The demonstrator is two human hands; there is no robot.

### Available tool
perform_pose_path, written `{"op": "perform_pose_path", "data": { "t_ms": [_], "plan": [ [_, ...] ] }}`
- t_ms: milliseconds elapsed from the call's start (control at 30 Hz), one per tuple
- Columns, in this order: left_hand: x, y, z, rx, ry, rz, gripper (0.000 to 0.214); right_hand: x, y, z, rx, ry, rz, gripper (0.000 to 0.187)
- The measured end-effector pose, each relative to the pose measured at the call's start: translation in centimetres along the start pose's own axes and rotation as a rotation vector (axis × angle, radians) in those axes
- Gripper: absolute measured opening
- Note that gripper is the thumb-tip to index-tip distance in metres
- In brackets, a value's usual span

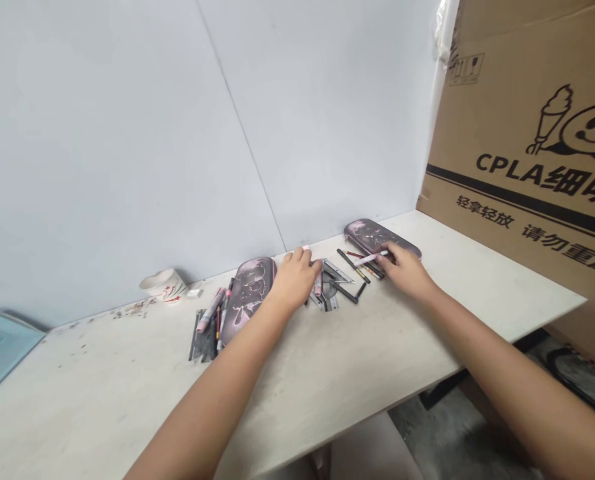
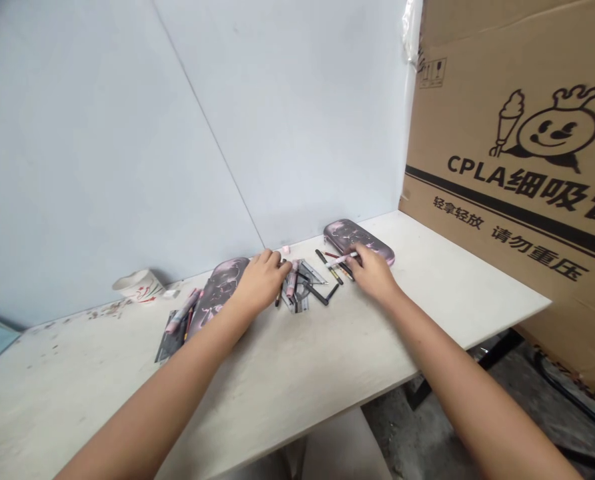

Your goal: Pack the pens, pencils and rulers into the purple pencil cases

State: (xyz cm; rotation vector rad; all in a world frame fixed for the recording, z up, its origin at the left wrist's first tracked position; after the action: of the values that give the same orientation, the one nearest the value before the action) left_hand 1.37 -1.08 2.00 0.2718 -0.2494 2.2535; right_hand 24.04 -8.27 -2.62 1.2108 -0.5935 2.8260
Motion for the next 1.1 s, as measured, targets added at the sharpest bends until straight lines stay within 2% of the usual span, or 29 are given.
{"op": "perform_pose_path", "data": {
  "t_ms": [67, 133, 200, 300, 467, 567, 700, 833, 900, 1000, 1100],
  "plan": [
    [-0.1, -0.3, 0.5, -0.016, -0.113, -0.067, 0.025, 0.1, 0.2, 0.1, -0.008, 0.014, 0.037, 0.021],
    [-0.2, -0.7, 0.6, -0.023, -0.078, -0.041, 0.026, 0.5, 0.4, 0.2, -0.005, -0.04, 0.04, 0.021],
    [-0.5, -1.2, 0.5, 0.0, 0.092, 0.017, 0.028, 0.9, 0.7, 0.2, 0.006, -0.141, 0.029, 0.022],
    [-1.2, -1.6, 0.1, 0.115, 0.459, 0.049, 0.032, 1.6, 1.0, 0.2, 0.032, -0.246, 0.038, 0.023],
    [-2.6, -1.0, -0.1, 0.278, 0.874, -0.034, 0.033, 2.7, 1.6, 0.7, 0.132, -0.223, 0.151, 0.021],
    [-3.0, -0.5, 0.0, 0.286, 0.995, -0.075, 0.032, 3.3, 2.1, 1.2, 0.188, -0.187, 0.107, 0.024],
    [-3.2, -0.1, 0.4, 0.181, 0.983, -0.026, 0.023, 3.9, 2.8, 1.7, 0.145, -0.049, 0.011, 0.046],
    [-3.3, 0.4, 0.7, 0.08, 0.928, 0.051, 0.017, 4.3, 3.1, 1.5, 0.258, -0.158, 0.093, 0.03],
    [-3.2, 0.7, 0.8, 0.065, 0.894, 0.049, 0.016, 4.5, 3.2, 1.4, 0.256, -0.103, 0.092, 0.027],
    [-3.1, 1.2, 1.0, 0.046, 0.836, 0.042, 0.016, 4.8, 3.3, 1.3, 0.213, -0.017, 0.034, 0.035],
    [-2.9, 1.5, 1.0, 0.031, 0.773, 0.033, 0.019, 5.1, 3.3, 1.5, 0.268, -0.098, 0.077, 0.03]
  ]
}}
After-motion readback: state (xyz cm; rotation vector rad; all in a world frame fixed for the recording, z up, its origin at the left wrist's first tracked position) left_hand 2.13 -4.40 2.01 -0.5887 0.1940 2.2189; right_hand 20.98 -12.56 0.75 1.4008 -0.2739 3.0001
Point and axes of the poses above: each hand's wrist, its own y-axis away from the middle knuckle, its own z-axis out of the back of the hand, x = y × z, the point moved 1 cm from there along -y, towards the middle knuckle, and after that the axes turned 12 degrees about x, right-handed, at the moved point
